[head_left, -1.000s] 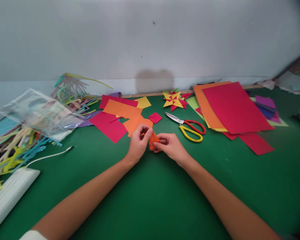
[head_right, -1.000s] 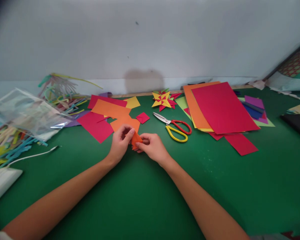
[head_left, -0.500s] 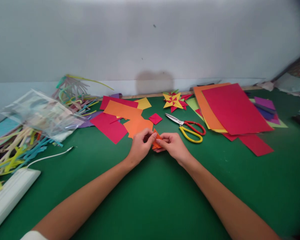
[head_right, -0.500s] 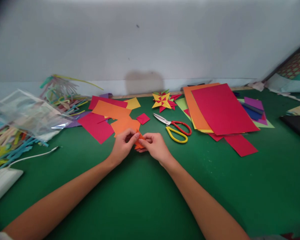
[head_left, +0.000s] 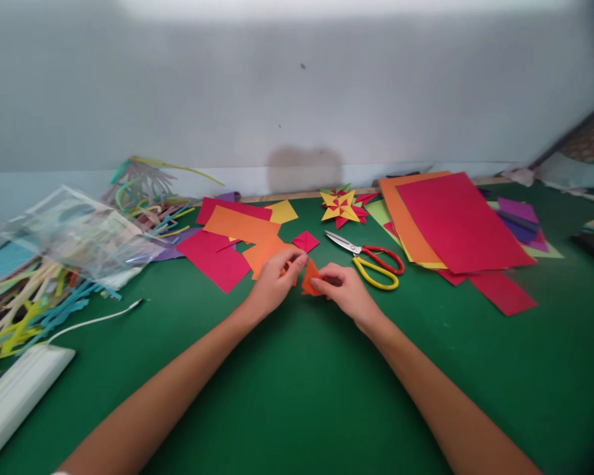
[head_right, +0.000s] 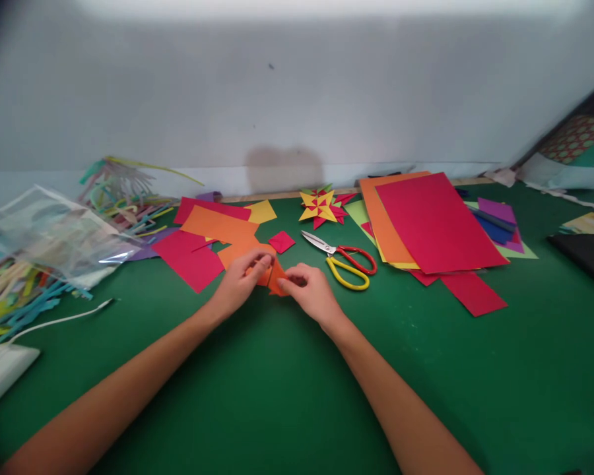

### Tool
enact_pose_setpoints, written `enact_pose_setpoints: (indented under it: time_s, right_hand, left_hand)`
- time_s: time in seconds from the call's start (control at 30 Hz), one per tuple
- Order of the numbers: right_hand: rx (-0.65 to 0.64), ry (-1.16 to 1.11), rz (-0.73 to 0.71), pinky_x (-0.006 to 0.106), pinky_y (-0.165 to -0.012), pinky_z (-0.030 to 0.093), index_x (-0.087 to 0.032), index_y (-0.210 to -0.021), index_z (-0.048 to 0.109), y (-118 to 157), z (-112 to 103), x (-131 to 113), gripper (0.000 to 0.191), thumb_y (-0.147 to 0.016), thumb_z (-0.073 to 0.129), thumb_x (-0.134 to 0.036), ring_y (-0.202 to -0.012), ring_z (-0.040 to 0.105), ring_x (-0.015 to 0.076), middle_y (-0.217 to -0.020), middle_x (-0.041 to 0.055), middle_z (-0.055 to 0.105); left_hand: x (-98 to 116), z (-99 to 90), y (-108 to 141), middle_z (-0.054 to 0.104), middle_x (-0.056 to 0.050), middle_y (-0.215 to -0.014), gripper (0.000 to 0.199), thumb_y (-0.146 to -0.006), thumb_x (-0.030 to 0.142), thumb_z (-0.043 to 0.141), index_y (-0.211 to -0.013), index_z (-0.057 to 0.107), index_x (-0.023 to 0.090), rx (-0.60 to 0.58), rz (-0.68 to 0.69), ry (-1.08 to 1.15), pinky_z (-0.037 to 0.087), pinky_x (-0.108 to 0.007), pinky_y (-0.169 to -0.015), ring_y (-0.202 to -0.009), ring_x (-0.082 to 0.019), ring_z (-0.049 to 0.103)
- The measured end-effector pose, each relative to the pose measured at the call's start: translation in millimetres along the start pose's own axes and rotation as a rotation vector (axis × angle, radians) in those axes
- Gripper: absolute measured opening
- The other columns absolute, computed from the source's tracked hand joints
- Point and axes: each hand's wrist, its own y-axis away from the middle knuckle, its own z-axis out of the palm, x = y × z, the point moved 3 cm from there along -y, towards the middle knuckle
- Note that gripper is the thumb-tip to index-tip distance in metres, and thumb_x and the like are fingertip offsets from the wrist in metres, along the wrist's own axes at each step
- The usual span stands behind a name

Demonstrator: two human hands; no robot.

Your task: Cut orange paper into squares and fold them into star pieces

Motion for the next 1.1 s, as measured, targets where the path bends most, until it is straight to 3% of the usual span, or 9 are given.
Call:
enact_pose_setpoints:
  time_s: [0.07, 0.17, 0.27, 0.37, 0.53, 0.67, 0.83, 1.0, 1.1]
  right_hand:
    - [0.157, -0.026, 0.0, 0.025, -0.052, 0.042, -0.018, -0.078, 0.073, -2, -10, -3, 0.026, -0.083, 0.077, -0.044, -0.058, 0.055, 0.0134, -0.066, -0.001, 0.063]
    - [0.308, -0.174, 0.047, 0.024, -0.04, 0.026, -0.02, -0.077, 0.066, -3, -20, -3, 0.03, -0.083, 0.076, -0.048, -0.042, 0.036, 0.0103, -0.05, -0.0071, 0.044]
    - [0.316, -0.337, 0.088, 0.024, -0.04, 0.028, -0.022, -0.075, 0.06, -4, -22, -1, 0.035, -0.085, 0.073, -0.053, -0.043, 0.039, 0.0112, -0.05, -0.0062, 0.045]
    - [0.301, -0.372, 0.084, 0.024, -0.043, 0.033, -0.021, -0.07, 0.056, -5, -20, 0, 0.04, -0.087, 0.07, -0.055, -0.048, 0.044, 0.0123, -0.056, -0.0034, 0.049]
    - [0.38, -0.261, 0.0, 0.026, -0.05, 0.039, -0.02, -0.074, 0.067, -7, -20, 4, 0.028, -0.084, 0.075, -0.045, -0.057, 0.048, 0.0136, -0.064, -0.0007, 0.054]
    - [0.39, -0.238, -0.069, 0.028, -0.058, 0.047, -0.02, -0.092, 0.072, -7, -20, 0, 0.019, -0.084, 0.075, -0.036, -0.064, 0.055, 0.0151, -0.075, 0.0011, 0.063]
    - [0.376, -0.272, -0.129, 0.026, -0.059, 0.049, -0.03, -0.139, 0.057, -3, -25, -15, 0.054, -0.086, 0.07, -0.029, -0.067, 0.053, 0.0149, -0.077, -0.003, 0.057]
    - [0.239, -0.275, -0.093, 0.026, -0.062, 0.05, -0.026, -0.119, 0.074, -4, -30, -15, 0.031, -0.089, 0.064, -0.027, -0.083, 0.057, 0.0175, -0.104, 0.0045, 0.064]
    - [0.261, -0.32, -0.106, 0.026, -0.062, 0.051, -0.027, -0.114, 0.074, -6, -33, -10, 0.027, -0.088, 0.066, -0.026, -0.082, 0.058, 0.0177, -0.1, 0.0042, 0.065]
  left_hand:
    - [-4, -4.7, -13, 0.064, -0.01, -0.138, 0.041, -0.107, 0.04, 0.037, -0.136, 0.061, 0.023, -0.015, 0.099, -0.209, 0.041, -0.043, -0.111, -0.128, -0.025, 0.057]
    - [-17, -0.5, -22, 0.048, -0.007, -0.158, 0.046, -0.103, 0.041, 0.046, -0.148, 0.052, 0.031, -0.155, 0.16, -0.535, 0.017, -0.059, -0.124, -0.151, -0.032, 0.033]
    - [-23, 5.3, -19, 0.057, -0.008, -0.151, 0.039, -0.102, 0.04, 0.049, -0.138, 0.061, 0.03, -0.247, 0.213, -0.604, 0.011, -0.064, -0.123, -0.144, -0.033, 0.043]
    - [-21, 1.0, -16, 0.075, -0.011, -0.116, 0.031, -0.103, 0.04, 0.047, -0.116, 0.071, 0.022, -0.087, 0.177, -0.549, 0.032, -0.054, -0.115, -0.113, -0.029, 0.065]
    - [-26, 1.0, -14, 0.061, -0.018, -0.142, 0.045, -0.091, 0.046, 0.068, -0.128, 0.064, 0.019, -0.058, 0.156, -0.608, 0.027, -0.058, -0.117, -0.135, -0.038, 0.051]
    - [-30, 4.7, -15, 0.07, -0.015, -0.123, 0.033, -0.089, 0.034, 0.071, -0.117, 0.064, 0.017, -0.079, 0.075, -0.415, 0.042, -0.054, -0.106, -0.118, -0.033, 0.062]
    - [-18, 1.3, -6, 0.071, -0.009, -0.113, 0.048, -0.092, 0.023, 0.063, -0.139, 0.053, 0.024, 0.029, -0.071, 0.063, 0.054, -0.041, -0.09, -0.098, -0.024, 0.069]
    - [-14, 4.6, 12, 0.067, -0.006, -0.121, 0.055, -0.099, 0.03, 0.055, -0.153, 0.046, 0.035, 0.02, -0.106, 0.311, 0.057, -0.033, -0.082, -0.081, -0.016, 0.067]
    - [-15, 9.3, 17, 0.063, -0.005, -0.116, 0.051, -0.101, 0.029, 0.053, -0.151, 0.049, 0.037, 0.002, -0.052, 0.297, 0.056, -0.03, -0.081, -0.078, -0.013, 0.064]
